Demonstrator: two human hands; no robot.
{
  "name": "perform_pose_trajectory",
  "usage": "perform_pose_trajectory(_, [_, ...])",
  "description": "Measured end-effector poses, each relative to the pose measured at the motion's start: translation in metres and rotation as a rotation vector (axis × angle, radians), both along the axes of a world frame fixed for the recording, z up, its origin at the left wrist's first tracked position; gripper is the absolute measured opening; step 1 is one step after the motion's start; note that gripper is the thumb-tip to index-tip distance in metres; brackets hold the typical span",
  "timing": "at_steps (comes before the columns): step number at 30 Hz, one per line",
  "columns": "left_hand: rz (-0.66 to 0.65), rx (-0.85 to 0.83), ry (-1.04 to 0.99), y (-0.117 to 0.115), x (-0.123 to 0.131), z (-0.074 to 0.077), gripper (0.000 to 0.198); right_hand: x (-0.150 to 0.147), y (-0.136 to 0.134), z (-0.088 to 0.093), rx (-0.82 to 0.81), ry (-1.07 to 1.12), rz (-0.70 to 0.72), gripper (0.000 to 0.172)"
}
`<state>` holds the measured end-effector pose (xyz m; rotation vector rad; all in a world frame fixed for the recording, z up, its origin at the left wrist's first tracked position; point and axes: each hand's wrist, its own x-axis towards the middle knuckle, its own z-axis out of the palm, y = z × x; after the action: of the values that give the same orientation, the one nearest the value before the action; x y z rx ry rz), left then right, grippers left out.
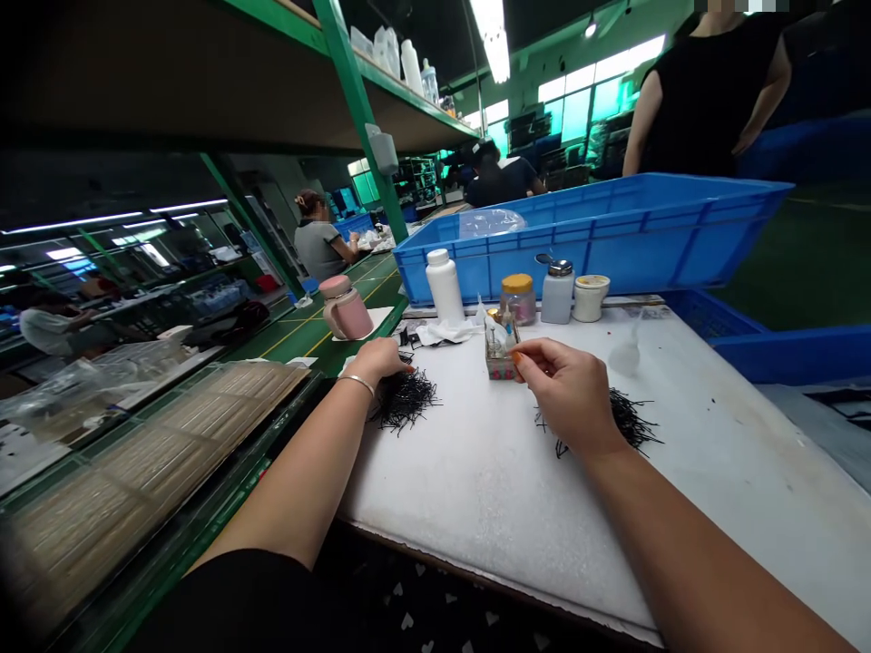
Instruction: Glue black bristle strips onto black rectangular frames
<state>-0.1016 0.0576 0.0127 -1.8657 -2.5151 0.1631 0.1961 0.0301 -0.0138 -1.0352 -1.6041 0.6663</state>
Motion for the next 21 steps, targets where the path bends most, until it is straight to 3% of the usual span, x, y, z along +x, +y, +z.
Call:
perform_pose_trajectory(8, [-0.018, 0.009, 0.029, -0.003, -0.011, 0.006, 0.037, 0.002, 0.0, 0.002, -0.005, -0.014, 0.019, 0.019])
perform_pose_trajectory(13, [-0.049, 0.028, 0.014, -0.009, -0.011, -0.001, 0.032, 0.001, 0.0, 0.002, -0.007, -0.007, 0.05, 0.021])
perform_pose_trajectory(17, [-0.068, 0.105, -0.029, -0.017, -0.006, -0.008, 0.028, 0.001, 0.001, 0.002, -0.013, -0.008, 0.064, 0.019])
perform_pose_trajectory(21, [-0.08, 0.249, -0.125, -0.03, -0.002, 0.001, 0.03, 0.001, 0.0, 0.003, -0.035, -0.012, 0.075, 0.018])
